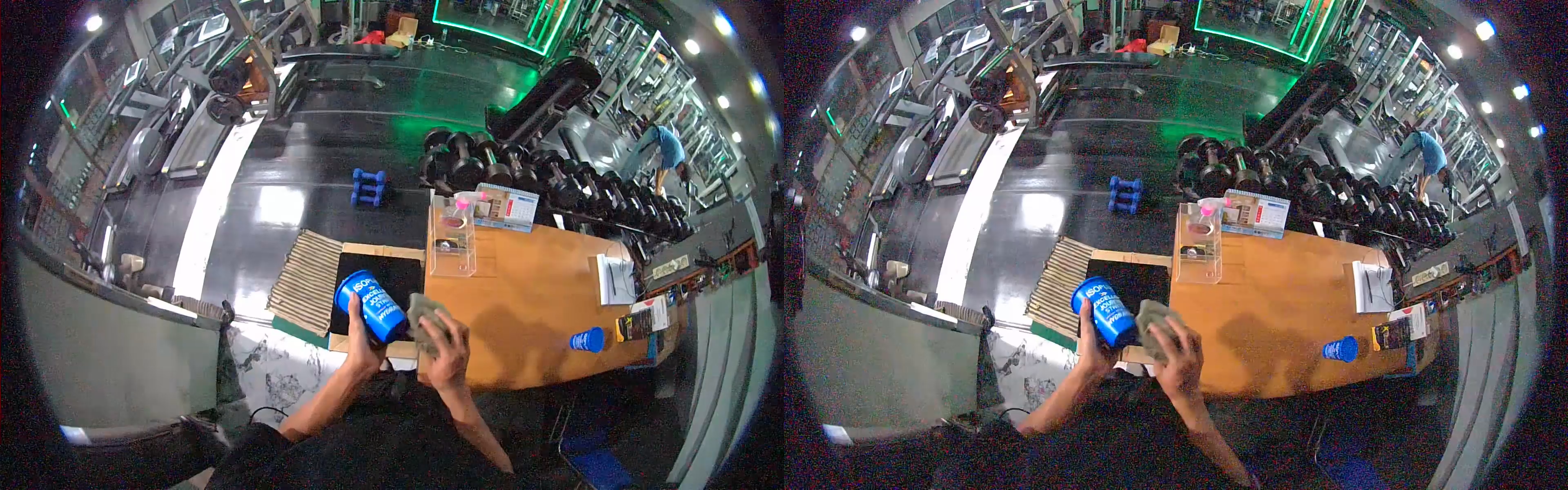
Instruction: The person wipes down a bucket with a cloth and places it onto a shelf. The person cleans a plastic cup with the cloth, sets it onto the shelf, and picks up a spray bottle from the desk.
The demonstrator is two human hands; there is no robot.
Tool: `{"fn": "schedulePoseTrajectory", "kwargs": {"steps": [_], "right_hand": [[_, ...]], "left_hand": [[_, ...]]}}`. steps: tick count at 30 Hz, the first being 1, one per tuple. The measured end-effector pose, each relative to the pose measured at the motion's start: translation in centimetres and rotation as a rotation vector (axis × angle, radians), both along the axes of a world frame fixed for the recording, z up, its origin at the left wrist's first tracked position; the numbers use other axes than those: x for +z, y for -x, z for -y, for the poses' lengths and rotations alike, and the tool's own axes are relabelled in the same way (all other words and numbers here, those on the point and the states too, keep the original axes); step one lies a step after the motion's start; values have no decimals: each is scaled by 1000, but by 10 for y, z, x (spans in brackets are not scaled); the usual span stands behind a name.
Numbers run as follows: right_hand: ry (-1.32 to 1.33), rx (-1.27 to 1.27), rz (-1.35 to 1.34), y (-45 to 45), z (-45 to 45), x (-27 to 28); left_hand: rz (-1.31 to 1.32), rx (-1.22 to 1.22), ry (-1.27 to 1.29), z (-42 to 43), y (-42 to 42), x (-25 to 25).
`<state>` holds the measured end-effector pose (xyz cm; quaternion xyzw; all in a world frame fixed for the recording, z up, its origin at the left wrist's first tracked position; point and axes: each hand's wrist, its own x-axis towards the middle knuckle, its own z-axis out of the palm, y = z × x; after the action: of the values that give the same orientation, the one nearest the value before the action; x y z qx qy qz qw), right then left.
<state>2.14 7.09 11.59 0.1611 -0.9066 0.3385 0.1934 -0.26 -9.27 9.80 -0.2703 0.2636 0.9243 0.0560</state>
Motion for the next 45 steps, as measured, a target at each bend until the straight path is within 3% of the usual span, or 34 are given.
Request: {"fn": "schedulePoseTrajectory", "kwargs": {"steps": [2,4,6,8,10,18,30,33,40,44,45], "right_hand": [[177,-41,120,0,-10,-7],[432,-21,237,3,-19,-14],[737,-116,410,-1,-19,-20],[964,-216,523,-10,-19,-13],[1036,-150,561,-12,-19,-12],[1177,41,564,-20,-11,-24],[1187,-30,613,-47,-18,-22],[1358,-121,734,-64,-24,-35],[1600,-400,489,-120,-19,-32],[1705,-909,537,-184,-19,-41],[1679,-825,492,-216,-30,-88]], "left_hand": [[-39,-6,180,6,-4,-1],[-240,31,325,11,-12,-11],[-308,-109,720,18,-21,-18],[-436,-204,856,19,-24,-13],[-577,-276,960,17,-22,3],[-642,-341,879,4,-25,14],[-653,-400,854,0,-47,8],[-652,-465,860,2,-57,0],[-633,-744,819,6,-82,-8],[-688,-947,718,1,-104,-17],[-724,-1013,712,0,-109,-7]]}}
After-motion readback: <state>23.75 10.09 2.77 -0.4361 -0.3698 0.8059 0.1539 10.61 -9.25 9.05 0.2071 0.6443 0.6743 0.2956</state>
